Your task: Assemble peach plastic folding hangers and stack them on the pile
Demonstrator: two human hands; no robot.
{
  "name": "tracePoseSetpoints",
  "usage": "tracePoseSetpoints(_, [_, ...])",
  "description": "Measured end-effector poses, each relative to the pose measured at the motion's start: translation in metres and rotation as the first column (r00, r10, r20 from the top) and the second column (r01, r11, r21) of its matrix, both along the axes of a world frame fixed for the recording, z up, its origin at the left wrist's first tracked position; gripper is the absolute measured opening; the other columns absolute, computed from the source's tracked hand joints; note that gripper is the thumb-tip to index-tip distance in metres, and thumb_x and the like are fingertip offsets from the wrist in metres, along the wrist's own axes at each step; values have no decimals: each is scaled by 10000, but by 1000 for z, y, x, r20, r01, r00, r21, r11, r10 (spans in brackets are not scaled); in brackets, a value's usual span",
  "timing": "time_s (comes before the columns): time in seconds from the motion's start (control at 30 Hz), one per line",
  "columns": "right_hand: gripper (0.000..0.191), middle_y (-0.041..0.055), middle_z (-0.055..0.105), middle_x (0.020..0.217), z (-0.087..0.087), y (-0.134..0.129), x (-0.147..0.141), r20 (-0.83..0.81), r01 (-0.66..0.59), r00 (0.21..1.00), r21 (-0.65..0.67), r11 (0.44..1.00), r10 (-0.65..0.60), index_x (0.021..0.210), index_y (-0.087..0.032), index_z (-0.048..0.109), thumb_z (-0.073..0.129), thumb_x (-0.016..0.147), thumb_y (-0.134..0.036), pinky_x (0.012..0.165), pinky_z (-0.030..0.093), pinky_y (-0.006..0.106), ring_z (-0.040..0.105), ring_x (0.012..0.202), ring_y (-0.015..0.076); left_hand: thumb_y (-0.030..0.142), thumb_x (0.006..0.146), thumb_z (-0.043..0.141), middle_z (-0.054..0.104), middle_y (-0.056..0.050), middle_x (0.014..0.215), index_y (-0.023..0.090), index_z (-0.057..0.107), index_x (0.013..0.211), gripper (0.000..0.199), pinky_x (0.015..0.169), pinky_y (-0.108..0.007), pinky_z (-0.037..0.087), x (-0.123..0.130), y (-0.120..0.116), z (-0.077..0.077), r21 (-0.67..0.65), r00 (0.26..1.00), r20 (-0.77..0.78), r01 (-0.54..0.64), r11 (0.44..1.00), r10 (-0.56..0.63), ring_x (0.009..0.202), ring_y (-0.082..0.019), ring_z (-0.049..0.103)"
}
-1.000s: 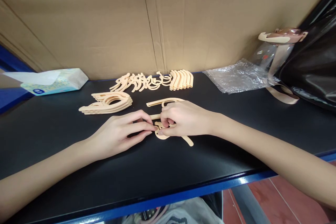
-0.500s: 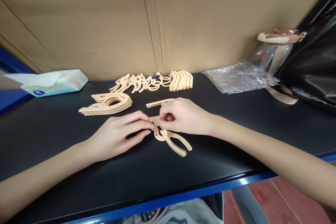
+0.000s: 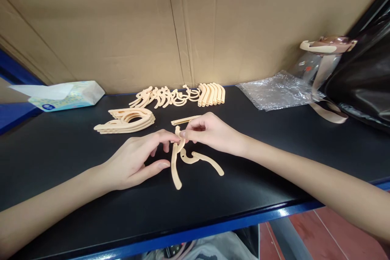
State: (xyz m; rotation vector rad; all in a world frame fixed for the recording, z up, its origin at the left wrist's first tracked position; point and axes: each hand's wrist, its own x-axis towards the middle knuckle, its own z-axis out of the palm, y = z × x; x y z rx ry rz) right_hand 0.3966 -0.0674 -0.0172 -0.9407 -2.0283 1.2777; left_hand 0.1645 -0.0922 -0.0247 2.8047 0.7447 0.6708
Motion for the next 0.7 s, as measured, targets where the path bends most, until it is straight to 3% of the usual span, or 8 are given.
tracePoseSetpoints(0.1, [314, -12, 587, 643, 0, 0, 0, -13, -4, 1000, -15, 1000, 4, 680, -154, 657, 623, 853, -414, 603, 398, 241, 518, 642, 107, 456, 1030, 361, 644, -25, 1049, 242, 419, 1337, 379, 661, -224, 486, -1, 1, 1, -9, 999, -21, 32, 999, -32, 841, -140, 636])
tracePoseSetpoints(0.3, [299, -9, 611, 664, 0, -1, 0, -2, -30, 1000, -42, 999, 30, 712, -152, 686, 668, 833, -425, 609, 408, 239, 524, 648, 105, 487, 1004, 434, 630, -71, 1187, 208, 491, 1272, 391, 705, -224, 502, 0, 1, -2, 53, 995, -13, 99, 994, -99, 915, -151, 645])
tracePoseSetpoints(0.53, [285, -3, 647, 711, 3, -2, -1, 39, -61, 997, -52, 997, 63, 772, -146, 704, 697, 822, -426, 624, 425, 237, 555, 675, 113, 515, 976, 478, 652, -56, 1091, 208, 528, 1143, 353, 701, -233, 500, 1, 0, 0, 10, 996, 24, 89, 996, -89, 903, -162, 650])
tracePoseSetpoints(0.7, [307, -10, 626, 702, 3, -3, -1, 80, -76, 994, -12, 997, 76, 817, -142, 719, 691, 833, -447, 585, 399, 227, 518, 644, 101, 323, 953, 574, 621, 16, 916, 226, 504, 1025, 140, 591, -191, 420, 4, -2, 1, 18, 1000, 3, 6, 1000, -6, 748, -111, 607])
